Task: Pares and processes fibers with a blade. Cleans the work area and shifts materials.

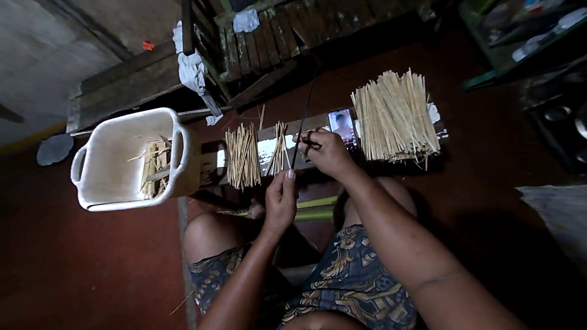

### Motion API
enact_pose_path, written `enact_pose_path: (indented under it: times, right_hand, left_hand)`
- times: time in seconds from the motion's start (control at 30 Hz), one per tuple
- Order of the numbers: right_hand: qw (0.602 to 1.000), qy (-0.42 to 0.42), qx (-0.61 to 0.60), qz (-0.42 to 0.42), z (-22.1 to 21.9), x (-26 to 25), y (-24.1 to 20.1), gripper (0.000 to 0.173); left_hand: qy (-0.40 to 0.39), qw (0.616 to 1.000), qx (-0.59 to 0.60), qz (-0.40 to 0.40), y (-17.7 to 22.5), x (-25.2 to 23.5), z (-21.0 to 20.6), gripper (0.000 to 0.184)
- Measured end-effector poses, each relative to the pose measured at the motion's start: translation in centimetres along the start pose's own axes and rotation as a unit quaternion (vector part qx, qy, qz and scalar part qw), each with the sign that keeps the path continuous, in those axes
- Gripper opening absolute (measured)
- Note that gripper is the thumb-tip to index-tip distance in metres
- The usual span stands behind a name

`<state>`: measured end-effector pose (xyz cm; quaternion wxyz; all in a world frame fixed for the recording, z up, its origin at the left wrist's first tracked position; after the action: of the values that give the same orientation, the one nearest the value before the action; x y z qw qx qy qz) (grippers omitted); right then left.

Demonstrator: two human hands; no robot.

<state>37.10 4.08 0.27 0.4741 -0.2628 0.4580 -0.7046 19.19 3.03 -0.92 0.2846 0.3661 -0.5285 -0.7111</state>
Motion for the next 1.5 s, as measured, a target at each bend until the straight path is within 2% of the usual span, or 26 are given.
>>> enact_pose_path:
  times: [0.43,0.57,0.7,0.8,0.9,1.03,1.13,1.23,1.33,1.43,1.5]
  right_hand:
    - [1.000,-0.011,0.005,0.008,-0.1,0.0,-0.2,0.017]
    - [0.999,0.018,-0.009,0.044,0.6,0.3,-1.1,0.017]
    - [0.998,-0.022,0.055,-0.005,-0.9,-0.2,0.4,0.018]
    - [0.998,-0.017,0.058,0.006,-0.6,0.3,-0.3,0.017]
    - [0.995,-0.050,0.086,-0.025,-1.6,0.0,0.6,0.017]
    - [0.996,-0.036,0.085,-0.012,-1.4,-0.2,0.7,0.021]
    - [0.993,-0.062,0.100,-0.032,-2.3,-0.5,1.8,0.021]
    - [0.996,-0.042,0.081,-0.015,-1.9,-0.5,1.2,0.022]
    - [0.988,-0.083,0.103,-0.073,-3.0,-0.6,2.5,0.020]
    - [0.990,-0.077,0.093,-0.069,-2.6,-0.7,2.2,0.020]
    - [0.985,-0.096,0.108,-0.098,-3.2,-0.6,3.3,0.020]
  left_hand:
    - [0.005,1.000,-0.004,0.008,-0.1,0.0,0.1,0.043]
    - [-0.002,1.000,0.000,0.003,0.3,0.0,-0.1,0.043]
    - [0.004,1.000,-0.012,0.015,-0.2,0.0,0.3,0.044]
    - [0.006,1.000,-0.004,0.004,0.0,0.1,0.3,0.043]
    - [0.005,1.000,-0.014,0.023,-1.0,0.5,0.7,0.042]
    - [0.006,1.000,-0.012,0.008,-1.0,0.3,0.9,0.044]
    - [0.001,0.999,-0.026,0.022,-1.5,0.7,1.2,0.043]
    - [-0.002,1.000,-0.023,0.002,-1.1,0.5,1.1,0.044]
    - [-0.012,0.998,-0.042,0.054,-2.7,1.0,1.4,0.043]
    - [-0.009,0.999,-0.033,0.030,-2.4,0.6,1.3,0.043]
    - [-0.016,0.997,-0.054,0.056,-3.7,1.2,1.4,0.043]
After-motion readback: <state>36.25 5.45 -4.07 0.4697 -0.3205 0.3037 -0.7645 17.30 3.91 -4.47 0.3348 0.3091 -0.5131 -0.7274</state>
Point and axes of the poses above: each hand's wrist, its own x-axis away from the middle knuckle, its own z-axis out of the back of the hand, y = z × x, the point moved 10 cm from there along -x, towards the middle knuckle, and after that the axes turned 10 degrees about -z, right-handed, at the moved point
